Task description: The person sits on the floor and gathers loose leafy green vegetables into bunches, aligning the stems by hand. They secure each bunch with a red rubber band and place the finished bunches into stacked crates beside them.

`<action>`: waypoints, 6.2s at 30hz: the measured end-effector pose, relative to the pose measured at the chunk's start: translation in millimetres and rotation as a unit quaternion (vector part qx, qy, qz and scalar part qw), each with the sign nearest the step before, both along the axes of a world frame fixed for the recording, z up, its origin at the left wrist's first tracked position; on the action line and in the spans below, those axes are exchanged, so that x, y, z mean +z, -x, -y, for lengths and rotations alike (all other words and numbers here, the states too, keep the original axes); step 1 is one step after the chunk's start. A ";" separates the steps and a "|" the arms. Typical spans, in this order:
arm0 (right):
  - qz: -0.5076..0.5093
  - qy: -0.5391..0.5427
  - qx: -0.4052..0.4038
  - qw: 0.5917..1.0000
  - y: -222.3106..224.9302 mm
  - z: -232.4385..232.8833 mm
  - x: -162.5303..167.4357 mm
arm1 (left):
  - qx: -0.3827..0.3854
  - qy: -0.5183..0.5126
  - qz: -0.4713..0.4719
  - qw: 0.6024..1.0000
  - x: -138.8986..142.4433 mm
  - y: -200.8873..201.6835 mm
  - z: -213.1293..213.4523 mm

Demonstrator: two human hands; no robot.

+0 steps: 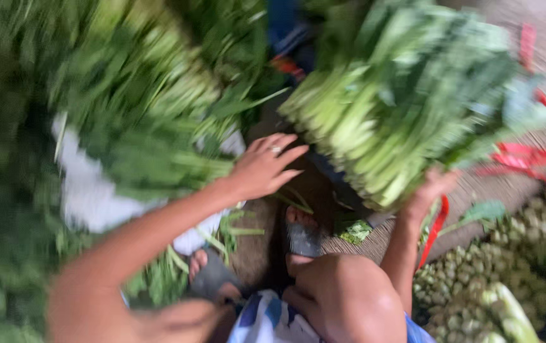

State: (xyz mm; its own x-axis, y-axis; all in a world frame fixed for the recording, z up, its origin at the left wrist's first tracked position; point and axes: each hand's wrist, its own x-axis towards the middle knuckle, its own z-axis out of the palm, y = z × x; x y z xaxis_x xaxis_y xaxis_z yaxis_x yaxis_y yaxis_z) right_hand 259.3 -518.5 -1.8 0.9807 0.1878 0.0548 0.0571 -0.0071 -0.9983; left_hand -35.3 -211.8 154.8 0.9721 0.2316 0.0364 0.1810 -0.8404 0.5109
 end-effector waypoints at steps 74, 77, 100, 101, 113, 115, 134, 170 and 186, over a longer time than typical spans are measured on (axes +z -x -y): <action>-0.086 0.217 0.773 0.590 328.5 -264.2 131.7 | 0.285 0.719 0.385 0.504 -130.2 213.1 68.7; 0.051 0.318 0.792 0.519 341.1 -254.1 126.7 | 0.302 0.783 0.350 0.415 -145.7 219.0 82.5; -0.031 0.183 0.731 0.657 335.0 -216.8 84.0 | 0.320 0.812 0.434 0.220 -207.7 293.4 126.1; 0.005 0.166 0.742 0.650 340.5 -211.0 85.4 | 0.347 0.819 0.410 0.203 -217.5 292.1 129.3; 0.271 -0.053 0.623 0.732 373.4 -159.7 112.6 | 0.331 0.824 0.441 0.130 -218.8 330.4 188.5; 0.305 -0.091 0.653 0.687 387.4 -172.2 119.6 | 0.401 0.667 0.252 0.575 -220.4 324.6 181.5; 0.640 -0.030 0.668 0.378 338.0 -165.5 172.5 | 0.192 0.680 -0.179 0.684 -50.7 313.3 142.7; 0.727 0.435 0.316 0.427 -14.0 -107.7 378.6 | 0.267 0.864 -0.101 0.415 -197.8 264.9 113.7; 0.703 0.434 0.436 0.356 -29.3 -104.8 232.5 | 0.369 0.786 -0.037 0.494 -109.7 283.9 130.1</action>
